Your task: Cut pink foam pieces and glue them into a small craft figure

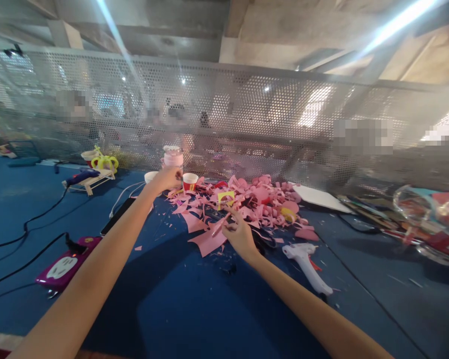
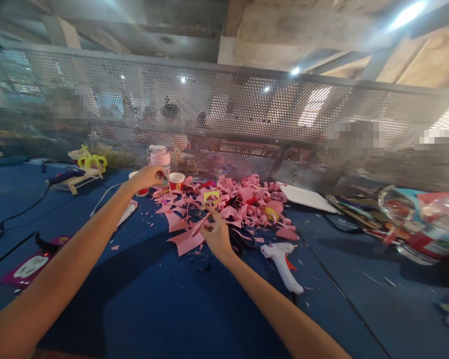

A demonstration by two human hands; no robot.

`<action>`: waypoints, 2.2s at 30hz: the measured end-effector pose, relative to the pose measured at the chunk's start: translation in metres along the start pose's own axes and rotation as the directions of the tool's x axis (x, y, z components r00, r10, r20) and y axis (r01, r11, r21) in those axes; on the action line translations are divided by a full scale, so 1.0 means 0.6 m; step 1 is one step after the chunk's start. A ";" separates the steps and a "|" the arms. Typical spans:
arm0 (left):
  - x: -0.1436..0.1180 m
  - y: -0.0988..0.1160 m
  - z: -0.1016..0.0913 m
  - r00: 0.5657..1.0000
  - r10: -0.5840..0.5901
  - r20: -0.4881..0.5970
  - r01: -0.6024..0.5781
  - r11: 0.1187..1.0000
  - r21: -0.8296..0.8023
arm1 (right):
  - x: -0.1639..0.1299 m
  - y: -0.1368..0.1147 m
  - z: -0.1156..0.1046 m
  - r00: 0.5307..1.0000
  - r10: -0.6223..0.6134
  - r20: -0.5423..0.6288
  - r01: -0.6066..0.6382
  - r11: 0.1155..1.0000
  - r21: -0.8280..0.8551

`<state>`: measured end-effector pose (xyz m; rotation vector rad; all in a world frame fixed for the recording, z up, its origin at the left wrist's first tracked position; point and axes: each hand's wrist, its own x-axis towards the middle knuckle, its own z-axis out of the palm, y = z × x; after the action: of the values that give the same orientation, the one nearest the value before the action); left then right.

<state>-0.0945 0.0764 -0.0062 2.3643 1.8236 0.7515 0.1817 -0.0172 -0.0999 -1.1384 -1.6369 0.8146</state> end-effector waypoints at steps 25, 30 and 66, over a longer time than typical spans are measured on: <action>0.073 0.032 0.132 0.996 -0.027 -0.084 0.035 0.995 0.097 | -0.005 0.018 0.014 0.997 -0.071 0.001 0.070 0.986 -0.154; 0.071 0.046 0.112 0.989 -0.017 -0.148 0.021 0.999 0.026 | -0.004 0.020 0.015 0.997 -0.073 0.002 0.073 0.990 -0.124; -0.117 0.131 0.007 0.716 0.589 0.374 -0.348 0.766 -0.541 | -0.018 -0.017 -0.061 0.880 -0.410 -0.240 0.316 0.883 -0.348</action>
<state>-0.0354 -0.0108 -0.0069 2.4040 0.7175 0.3987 0.2142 -0.0308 -0.0823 -1.0460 -1.6697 0.1320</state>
